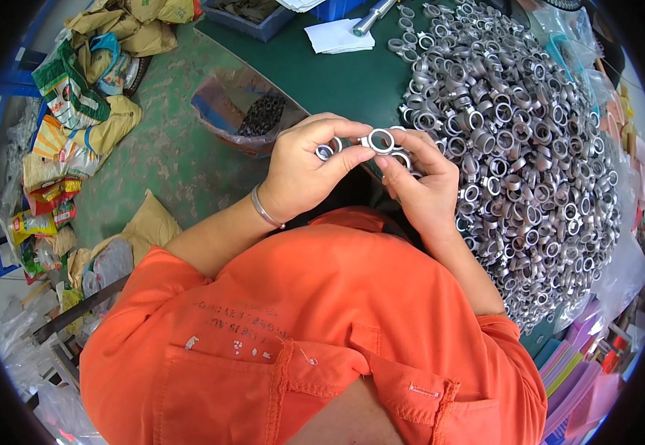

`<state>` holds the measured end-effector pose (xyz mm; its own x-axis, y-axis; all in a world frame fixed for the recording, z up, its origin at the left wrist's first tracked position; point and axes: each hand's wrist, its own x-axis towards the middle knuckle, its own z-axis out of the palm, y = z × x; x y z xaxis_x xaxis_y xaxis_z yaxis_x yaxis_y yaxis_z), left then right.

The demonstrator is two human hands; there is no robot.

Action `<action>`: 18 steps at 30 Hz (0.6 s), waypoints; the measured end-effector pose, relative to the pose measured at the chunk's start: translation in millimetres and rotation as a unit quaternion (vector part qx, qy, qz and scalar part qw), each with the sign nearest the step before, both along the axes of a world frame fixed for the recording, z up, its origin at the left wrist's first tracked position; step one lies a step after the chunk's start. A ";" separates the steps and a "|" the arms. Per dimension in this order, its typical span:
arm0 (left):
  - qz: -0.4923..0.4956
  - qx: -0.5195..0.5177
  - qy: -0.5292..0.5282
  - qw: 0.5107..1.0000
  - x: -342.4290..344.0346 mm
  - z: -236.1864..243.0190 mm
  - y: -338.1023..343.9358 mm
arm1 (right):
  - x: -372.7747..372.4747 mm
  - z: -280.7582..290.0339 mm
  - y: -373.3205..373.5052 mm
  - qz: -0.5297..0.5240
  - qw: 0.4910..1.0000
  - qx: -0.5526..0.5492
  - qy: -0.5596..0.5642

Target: The person picks up small metal rings and ring assemblies by hand from a pile on a table, turns them over, and places them into a container.

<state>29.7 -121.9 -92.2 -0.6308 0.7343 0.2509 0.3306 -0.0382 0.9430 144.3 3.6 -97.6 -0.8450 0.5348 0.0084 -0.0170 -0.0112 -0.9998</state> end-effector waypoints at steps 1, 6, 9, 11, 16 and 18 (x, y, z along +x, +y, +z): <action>0.001 0.000 0.007 1.000 -0.2 -0.2 0.0 | 0.0 -0.2 0.5 0.006 1.000 -0.011 0.001; 0.006 0.020 0.024 0.999 0.0 -2.2 1.3 | 1.6 -1.3 -1.1 0.019 0.999 -0.049 0.007; 0.019 0.049 0.041 0.998 -0.1 -2.8 2.4 | 2.4 -2.0 -0.6 0.030 0.998 -0.063 0.000; 0.018 0.054 0.045 0.997 0.0 -2.3 2.3 | 3.2 -3.2 0.0 0.037 0.997 -0.064 -0.005; -0.020 0.023 0.042 0.999 -1.5 -0.1 -1.9 | 3.7 -1.1 -0.4 0.051 0.997 -0.060 -0.020; -0.004 0.040 0.050 0.998 0.0 -0.9 0.7 | 4.0 -2.4 -1.1 0.052 0.996 -0.064 -0.024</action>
